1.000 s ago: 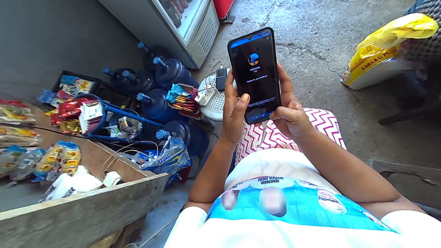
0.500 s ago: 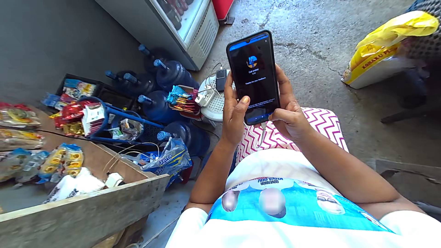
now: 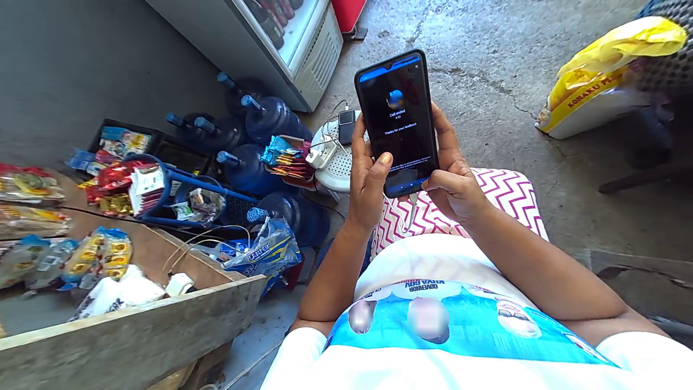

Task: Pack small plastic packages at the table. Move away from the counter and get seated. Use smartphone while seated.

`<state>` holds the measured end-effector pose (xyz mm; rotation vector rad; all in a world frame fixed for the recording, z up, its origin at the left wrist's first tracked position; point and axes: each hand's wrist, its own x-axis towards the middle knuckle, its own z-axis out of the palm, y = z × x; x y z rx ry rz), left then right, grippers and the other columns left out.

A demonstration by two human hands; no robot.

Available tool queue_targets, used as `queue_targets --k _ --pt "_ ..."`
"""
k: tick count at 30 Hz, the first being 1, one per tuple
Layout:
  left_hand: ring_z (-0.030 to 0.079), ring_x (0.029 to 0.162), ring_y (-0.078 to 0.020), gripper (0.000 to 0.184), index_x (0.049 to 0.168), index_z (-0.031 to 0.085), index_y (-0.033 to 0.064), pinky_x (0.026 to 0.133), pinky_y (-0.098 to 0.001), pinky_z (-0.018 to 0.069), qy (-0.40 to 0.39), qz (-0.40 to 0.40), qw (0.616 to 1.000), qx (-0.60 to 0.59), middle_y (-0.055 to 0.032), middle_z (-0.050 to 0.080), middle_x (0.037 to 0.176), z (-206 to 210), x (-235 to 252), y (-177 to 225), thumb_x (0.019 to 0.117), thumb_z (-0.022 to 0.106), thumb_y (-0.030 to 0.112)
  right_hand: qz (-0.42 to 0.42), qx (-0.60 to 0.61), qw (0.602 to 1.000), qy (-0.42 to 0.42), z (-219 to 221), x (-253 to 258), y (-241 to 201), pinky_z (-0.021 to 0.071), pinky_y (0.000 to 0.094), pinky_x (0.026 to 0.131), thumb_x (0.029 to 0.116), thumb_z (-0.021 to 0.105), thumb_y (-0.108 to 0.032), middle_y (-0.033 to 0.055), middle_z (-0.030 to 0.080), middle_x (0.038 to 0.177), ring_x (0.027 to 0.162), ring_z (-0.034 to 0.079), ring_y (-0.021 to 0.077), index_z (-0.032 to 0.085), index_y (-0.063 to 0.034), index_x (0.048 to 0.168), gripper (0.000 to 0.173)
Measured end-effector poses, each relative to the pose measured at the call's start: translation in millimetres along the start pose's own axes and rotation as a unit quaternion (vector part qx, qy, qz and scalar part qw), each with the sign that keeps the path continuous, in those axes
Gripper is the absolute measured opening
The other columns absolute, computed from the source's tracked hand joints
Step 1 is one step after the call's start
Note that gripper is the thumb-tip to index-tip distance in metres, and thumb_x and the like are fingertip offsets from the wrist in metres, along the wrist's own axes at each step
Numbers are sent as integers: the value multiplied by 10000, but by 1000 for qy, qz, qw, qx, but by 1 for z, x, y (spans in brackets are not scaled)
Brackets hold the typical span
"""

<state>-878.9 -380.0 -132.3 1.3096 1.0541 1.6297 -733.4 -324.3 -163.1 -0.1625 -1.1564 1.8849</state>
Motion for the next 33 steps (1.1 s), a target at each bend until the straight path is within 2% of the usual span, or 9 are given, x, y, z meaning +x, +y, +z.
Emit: queue_targets --k 8,11,15,21,23,25,28,33 --pt "572 1246 -95 682 1589 63 19 1064 -335 494 6 -6 1000 -4 -79 505 1427 -1 -1 -1 1023 400 195 13 -12 1000 8 -1 -1 2 629 339 840 797 425 117 54 545 1439 1181 655 177 119 -221 1623 943" --pt "584 1222 -88 688 1590 63 22 1050 -327 501 8 -11 1000 0 -76 528 1392 -1 -2 0 1019 401 202 17 -8 1000 14 0 -1 3 641 336 791 798 419 121 59 551 1431 1151 671 182 125 -222 1622 940" --pt "592 1207 -91 664 1588 64 17 1032 -325 512 2 -4 1000 10 -80 534 1375 -1 -1 0 1026 373 192 17 -15 1000 10 0 0 1 637 339 813 801 411 127 66 541 1441 1164 666 182 104 -218 1625 944" --pt "567 1257 -93 701 1602 3 10 1077 -328 482 -1 -11 1000 -8 -96 495 1449 -2 -1 0 1028 373 171 16 -4 1000 9 -1 2 3 651 364 723 799 434 129 70 561 1418 1101 693 211 117 -231 1619 950" --pt "565 1247 -93 705 1602 -14 13 1072 -320 486 -6 -8 1000 -7 -95 479 1439 -3 -1 -1 1038 367 194 18 -1 1000 14 1 2 3 648 371 772 818 442 135 84 533 1441 1139 676 218 111 -227 1625 945" --pt "568 1243 -96 704 1602 -15 13 1073 -323 489 -8 -2 1000 -11 -95 482 1426 -4 -1 -2 1040 365 201 22 0 1000 10 2 2 2 624 378 874 829 443 137 85 491 1476 1215 633 213 87 -225 1630 949" --pt "568 1243 -93 710 1602 -14 12 1072 -319 487 -8 -1 1000 -13 -93 484 1421 -4 0 -3 1038 372 207 28 -6 999 17 2 2 1 645 365 790 827 460 117 84 515 1447 1165 661 213 108 -238 1628 944" --pt "563 1259 -110 715 1605 -17 16 1074 -329 486 -7 -3 1000 -11 -117 458 1462 -4 0 -2 1007 359 130 14 4 1000 5 0 3 4 650 346 746 814 472 111 73 541 1428 1109 690 206 115 -230 1613 939"
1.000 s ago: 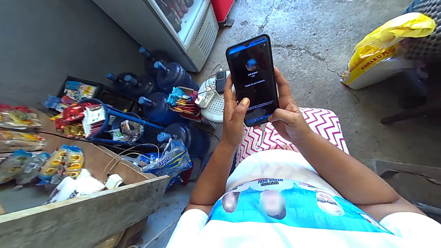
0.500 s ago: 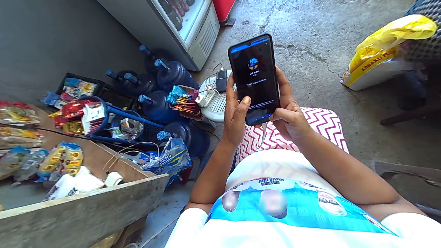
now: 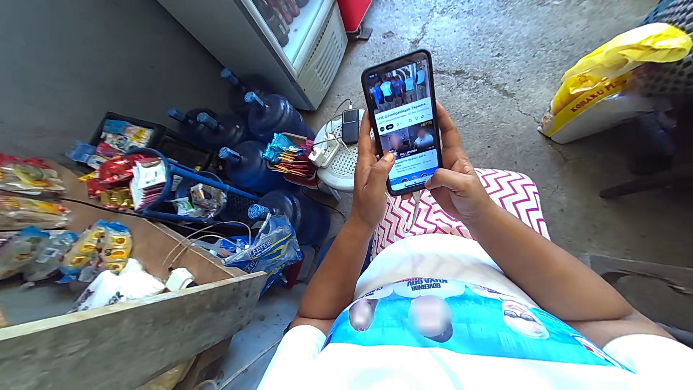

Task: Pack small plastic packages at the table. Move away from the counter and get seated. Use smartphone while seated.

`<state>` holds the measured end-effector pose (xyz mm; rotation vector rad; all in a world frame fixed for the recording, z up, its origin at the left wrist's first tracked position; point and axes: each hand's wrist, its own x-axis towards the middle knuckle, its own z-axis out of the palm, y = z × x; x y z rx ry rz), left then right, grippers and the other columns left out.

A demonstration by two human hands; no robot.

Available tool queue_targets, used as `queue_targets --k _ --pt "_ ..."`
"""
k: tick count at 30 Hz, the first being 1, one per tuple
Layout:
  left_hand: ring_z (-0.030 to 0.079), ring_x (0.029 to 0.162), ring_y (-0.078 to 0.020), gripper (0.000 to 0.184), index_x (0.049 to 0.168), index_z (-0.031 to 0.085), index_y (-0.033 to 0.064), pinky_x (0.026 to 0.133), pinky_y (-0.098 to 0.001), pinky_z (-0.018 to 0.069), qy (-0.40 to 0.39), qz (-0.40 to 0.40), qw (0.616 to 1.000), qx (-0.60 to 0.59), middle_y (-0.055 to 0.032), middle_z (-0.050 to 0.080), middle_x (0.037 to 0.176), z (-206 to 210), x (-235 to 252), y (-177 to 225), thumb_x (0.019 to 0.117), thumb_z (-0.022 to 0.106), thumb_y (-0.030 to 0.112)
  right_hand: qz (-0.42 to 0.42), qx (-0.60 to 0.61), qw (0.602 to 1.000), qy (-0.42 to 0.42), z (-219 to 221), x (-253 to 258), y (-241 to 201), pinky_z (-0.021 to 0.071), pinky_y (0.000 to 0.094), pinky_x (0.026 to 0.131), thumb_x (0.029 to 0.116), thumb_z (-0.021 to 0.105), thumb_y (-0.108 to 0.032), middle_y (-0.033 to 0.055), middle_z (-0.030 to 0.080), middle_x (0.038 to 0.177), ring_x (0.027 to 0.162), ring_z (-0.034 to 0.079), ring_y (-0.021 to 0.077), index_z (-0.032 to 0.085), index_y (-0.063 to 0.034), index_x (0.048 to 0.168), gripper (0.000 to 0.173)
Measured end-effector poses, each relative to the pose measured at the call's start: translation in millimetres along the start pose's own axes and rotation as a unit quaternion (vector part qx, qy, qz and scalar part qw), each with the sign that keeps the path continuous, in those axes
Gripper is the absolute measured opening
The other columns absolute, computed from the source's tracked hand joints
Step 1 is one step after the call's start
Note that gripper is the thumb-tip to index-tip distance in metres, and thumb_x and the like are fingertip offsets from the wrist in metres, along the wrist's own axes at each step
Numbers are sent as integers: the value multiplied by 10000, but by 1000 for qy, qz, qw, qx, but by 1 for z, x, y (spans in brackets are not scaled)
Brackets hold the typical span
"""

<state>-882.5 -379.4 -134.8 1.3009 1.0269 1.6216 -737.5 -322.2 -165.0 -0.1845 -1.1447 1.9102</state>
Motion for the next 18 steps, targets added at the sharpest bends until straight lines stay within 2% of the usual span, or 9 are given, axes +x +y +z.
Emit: queue_targets --k 6,11,14,18 --pt "568 1257 -121 775 1608 -7 25 1072 -334 485 0 -8 1000 -12 -128 455 1467 1 0 0 929 365 -20 8 -11 1000 8 1 0 -1 645 358 779 803 458 113 73 516 1456 1144 672 206 111 -237 1621 954" --pt "568 1259 -124 788 1605 -13 22 1072 -335 487 -1 -9 1000 -11 -137 452 1468 1 -2 1 915 362 -43 5 -14 1000 8 1 -1 0 646 353 760 811 473 110 80 522 1441 1124 677 206 111 -229 1622 951" --pt "564 1261 -121 791 1605 -15 20 1076 -333 482 -3 -7 1000 -9 -135 451 1466 0 -2 0 916 368 -43 5 -11 1000 7 1 -2 0 636 352 818 808 463 121 71 515 1457 1164 660 197 115 -230 1623 953" --pt "566 1263 -127 802 1603 -14 11 1079 -334 481 0 -7 1000 -10 -145 448 1471 0 -3 -1 904 372 -60 5 -5 1000 12 1 -2 2 644 353 788 821 420 147 81 515 1465 1152 672 207 127 -230 1620 931"
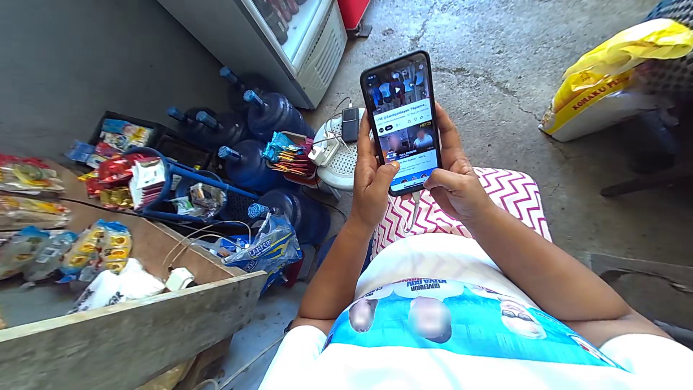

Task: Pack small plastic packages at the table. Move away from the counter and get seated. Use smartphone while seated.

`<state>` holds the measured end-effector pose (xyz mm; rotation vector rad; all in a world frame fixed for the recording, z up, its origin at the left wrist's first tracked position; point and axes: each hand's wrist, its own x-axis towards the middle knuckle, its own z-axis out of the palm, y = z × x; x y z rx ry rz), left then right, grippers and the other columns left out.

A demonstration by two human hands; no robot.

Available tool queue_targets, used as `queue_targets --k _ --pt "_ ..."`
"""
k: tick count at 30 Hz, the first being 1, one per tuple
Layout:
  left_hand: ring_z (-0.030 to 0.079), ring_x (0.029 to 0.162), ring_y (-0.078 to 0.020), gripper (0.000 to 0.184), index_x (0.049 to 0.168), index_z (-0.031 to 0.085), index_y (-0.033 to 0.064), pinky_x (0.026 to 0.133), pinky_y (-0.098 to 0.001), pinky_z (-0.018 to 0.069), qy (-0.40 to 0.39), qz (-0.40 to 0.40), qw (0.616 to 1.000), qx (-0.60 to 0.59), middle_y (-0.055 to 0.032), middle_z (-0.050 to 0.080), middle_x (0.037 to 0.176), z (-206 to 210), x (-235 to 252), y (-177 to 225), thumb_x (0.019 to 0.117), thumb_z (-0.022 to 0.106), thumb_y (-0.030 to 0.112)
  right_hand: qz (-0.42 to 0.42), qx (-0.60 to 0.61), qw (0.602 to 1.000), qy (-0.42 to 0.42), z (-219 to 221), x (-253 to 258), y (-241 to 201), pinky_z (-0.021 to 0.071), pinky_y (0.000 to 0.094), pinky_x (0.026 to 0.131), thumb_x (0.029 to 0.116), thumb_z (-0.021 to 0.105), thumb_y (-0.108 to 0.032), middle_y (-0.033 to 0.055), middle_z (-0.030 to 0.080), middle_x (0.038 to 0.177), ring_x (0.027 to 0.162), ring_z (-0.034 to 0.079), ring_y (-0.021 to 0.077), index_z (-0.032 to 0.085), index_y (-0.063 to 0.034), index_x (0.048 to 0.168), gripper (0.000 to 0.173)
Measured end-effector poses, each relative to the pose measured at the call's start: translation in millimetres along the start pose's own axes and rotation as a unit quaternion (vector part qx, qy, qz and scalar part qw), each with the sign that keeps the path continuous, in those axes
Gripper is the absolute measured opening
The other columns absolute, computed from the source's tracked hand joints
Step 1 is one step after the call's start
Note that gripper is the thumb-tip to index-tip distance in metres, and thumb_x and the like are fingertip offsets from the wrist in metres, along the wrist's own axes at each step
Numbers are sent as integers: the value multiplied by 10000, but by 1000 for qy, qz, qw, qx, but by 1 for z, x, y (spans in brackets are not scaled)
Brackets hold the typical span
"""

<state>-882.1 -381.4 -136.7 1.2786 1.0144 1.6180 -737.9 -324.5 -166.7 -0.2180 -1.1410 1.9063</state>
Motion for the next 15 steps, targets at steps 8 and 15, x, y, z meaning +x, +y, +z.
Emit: queue_targets --k 8,15 --pt "564 1267 -138 800 1604 -3 16 1075 -342 484 -1 0 1000 0 -150 450 1468 0 -1 -1 903 374 -63 5 -11 1000 5 0 0 0 647 367 786 813 413 139 90 519 1459 1149 674 215 132 -230 1622 932" --pt "573 1253 -122 803 1609 -24 28 1064 -332 491 -4 -9 1000 5 -143 450 1473 0 -1 0 916 373 -50 9 -2 1000 8 0 -1 0 644 335 772 829 443 139 62 531 1454 1134 679 191 138 -242 1614 924"
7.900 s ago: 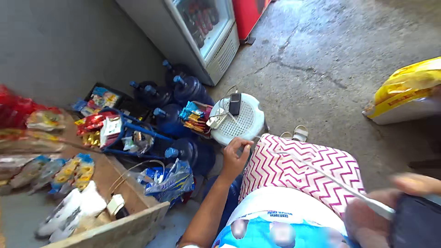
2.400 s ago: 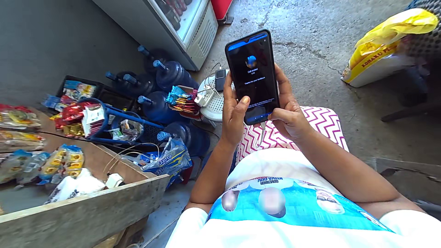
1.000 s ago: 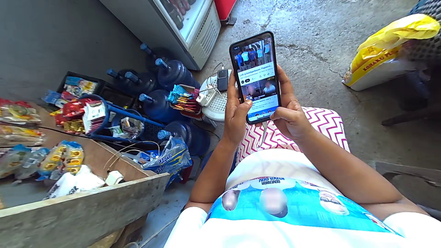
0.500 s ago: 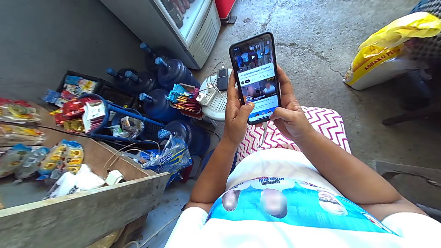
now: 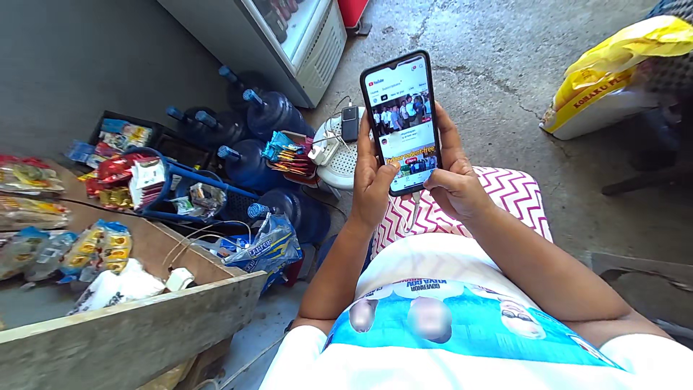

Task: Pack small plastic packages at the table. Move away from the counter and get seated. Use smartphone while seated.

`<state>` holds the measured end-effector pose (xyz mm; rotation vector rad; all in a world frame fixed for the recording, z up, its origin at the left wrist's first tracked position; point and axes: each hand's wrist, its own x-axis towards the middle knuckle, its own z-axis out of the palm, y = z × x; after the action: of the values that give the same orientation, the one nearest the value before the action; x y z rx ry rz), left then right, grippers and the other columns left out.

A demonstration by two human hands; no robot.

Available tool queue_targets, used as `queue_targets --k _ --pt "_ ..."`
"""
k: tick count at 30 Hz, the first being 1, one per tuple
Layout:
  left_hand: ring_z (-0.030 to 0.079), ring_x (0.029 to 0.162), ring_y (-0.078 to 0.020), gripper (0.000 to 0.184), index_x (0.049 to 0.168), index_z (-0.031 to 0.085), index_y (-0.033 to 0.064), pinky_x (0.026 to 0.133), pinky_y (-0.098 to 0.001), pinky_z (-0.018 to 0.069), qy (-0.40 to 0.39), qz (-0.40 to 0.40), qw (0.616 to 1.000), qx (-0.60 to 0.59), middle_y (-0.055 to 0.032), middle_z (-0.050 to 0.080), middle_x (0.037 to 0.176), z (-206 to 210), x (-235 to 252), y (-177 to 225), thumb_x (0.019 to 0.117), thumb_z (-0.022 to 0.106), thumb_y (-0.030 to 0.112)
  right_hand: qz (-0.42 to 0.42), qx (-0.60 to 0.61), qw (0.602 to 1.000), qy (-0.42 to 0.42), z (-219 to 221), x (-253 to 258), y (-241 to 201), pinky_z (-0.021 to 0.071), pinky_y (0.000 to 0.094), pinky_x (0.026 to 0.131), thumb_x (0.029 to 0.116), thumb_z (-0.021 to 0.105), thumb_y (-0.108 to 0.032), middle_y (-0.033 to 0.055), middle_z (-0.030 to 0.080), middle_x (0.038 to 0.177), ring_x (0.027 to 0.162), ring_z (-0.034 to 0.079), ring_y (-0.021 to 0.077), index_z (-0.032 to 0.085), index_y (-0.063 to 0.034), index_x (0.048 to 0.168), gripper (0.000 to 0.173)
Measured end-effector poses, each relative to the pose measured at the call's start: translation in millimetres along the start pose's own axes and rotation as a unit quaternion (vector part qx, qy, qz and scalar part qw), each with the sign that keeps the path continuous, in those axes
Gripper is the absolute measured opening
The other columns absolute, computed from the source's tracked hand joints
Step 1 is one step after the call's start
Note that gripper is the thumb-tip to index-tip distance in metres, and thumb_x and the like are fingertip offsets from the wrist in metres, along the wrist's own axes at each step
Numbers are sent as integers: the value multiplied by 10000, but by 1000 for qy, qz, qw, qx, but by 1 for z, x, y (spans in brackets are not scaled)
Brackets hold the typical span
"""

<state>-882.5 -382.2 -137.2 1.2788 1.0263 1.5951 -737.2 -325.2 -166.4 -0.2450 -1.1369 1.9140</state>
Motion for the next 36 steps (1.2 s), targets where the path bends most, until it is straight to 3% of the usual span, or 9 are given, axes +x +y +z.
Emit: queue_targets --k 3,8,21,28,31,36 --pt "577 1250 -128 803 1607 -21 24 1062 -336 495 0 2 1000 0 -150 456 1466 0 0 0 913 375 -51 -3 1 1000 -2 0 0 0 636 343 828 837 452 139 59 527 1464 1170 665 189 133 -235 1617 922" --pt "580 1247 -129 799 1607 -16 25 1055 -340 503 2 0 1000 0 -148 453 1467 1 -1 0 913 373 -59 0 -2 1000 3 0 -1 0 647 322 743 827 446 129 59 536 1449 1131 683 185 139 -238 1615 922" --pt "585 1238 -128 812 1608 -15 30 1049 -338 507 5 -3 1000 -4 -142 457 1466 2 -1 0 905 380 -65 2 -7 1000 4 0 -1 -1 648 340 740 821 411 139 80 528 1455 1133 683 203 145 -234 1618 919" --pt "569 1260 -132 804 1604 -18 15 1060 -337 496 0 3 1000 5 -151 451 1470 2 0 2 912 386 -51 -12 0 1000 -13 -1 0 0 649 365 765 819 464 133 90 493 1483 1157 667 216 75 -205 1633 964" --pt "574 1254 -135 809 1605 -14 19 1052 -339 504 2 0 1000 4 -152 454 1469 2 0 2 906 386 -55 -5 0 1000 -6 0 0 -1 648 328 707 800 485 108 73 529 1447 1131 681 196 111 -229 1618 961" --pt "575 1253 -136 812 1605 -16 17 1051 -332 503 4 -1 1000 1 -154 453 1466 4 1 3 902 381 -69 -9 -12 1000 -9 -1 0 -1 654 363 704 792 482 140 87 533 1437 1118 687 221 95 -216 1621 982"
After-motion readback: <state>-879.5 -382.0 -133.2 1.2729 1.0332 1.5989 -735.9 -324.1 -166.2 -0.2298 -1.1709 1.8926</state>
